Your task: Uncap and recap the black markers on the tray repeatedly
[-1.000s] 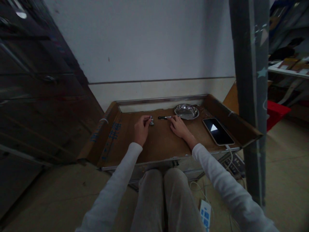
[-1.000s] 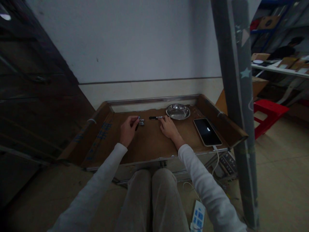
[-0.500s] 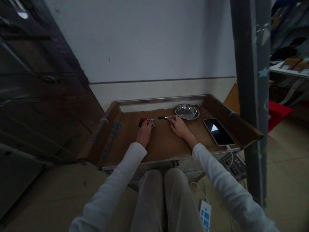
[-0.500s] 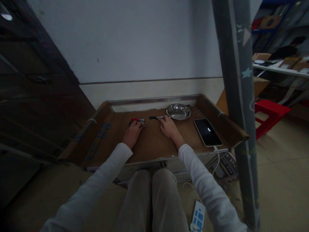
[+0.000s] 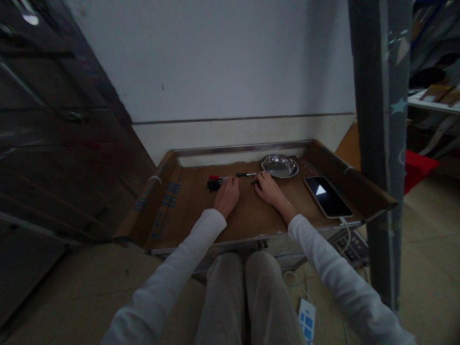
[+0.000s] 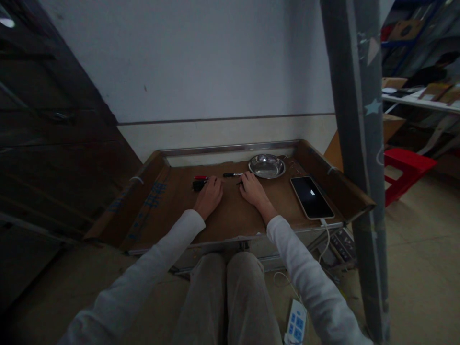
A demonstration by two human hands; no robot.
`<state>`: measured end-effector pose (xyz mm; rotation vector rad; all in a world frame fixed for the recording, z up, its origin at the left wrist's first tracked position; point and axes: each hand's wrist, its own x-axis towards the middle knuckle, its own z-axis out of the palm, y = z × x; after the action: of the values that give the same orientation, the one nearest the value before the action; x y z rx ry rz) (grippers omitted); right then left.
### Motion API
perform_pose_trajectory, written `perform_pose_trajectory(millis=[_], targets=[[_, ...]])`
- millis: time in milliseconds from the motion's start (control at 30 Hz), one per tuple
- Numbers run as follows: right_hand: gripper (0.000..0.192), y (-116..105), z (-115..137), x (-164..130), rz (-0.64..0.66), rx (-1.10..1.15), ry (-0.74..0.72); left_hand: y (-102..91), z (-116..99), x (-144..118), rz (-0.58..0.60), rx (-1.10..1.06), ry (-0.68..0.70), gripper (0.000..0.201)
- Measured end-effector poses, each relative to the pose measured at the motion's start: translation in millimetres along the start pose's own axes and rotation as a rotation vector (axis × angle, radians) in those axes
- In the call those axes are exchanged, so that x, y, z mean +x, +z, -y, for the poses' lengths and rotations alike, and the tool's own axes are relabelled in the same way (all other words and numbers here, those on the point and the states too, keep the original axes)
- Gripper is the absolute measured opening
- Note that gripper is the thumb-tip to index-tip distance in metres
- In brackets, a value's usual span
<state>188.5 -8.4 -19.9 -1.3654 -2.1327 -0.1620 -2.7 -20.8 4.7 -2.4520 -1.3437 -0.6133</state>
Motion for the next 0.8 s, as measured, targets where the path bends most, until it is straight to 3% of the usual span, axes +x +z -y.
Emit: perform_pose_trajectory(millis=[267,800], targets=[[0.016,-0.1,-1.1,-2.0,0.005,-0.032,0.038,22.1,-5.7,30.6,0.012,0.144,-0.044,0.022],[0.015,-5.1,2.9,-3.5,-0.004,-0.005,0.061,23.6,-5.9,29.7,-0.014,0.010,-0.108,0.026]])
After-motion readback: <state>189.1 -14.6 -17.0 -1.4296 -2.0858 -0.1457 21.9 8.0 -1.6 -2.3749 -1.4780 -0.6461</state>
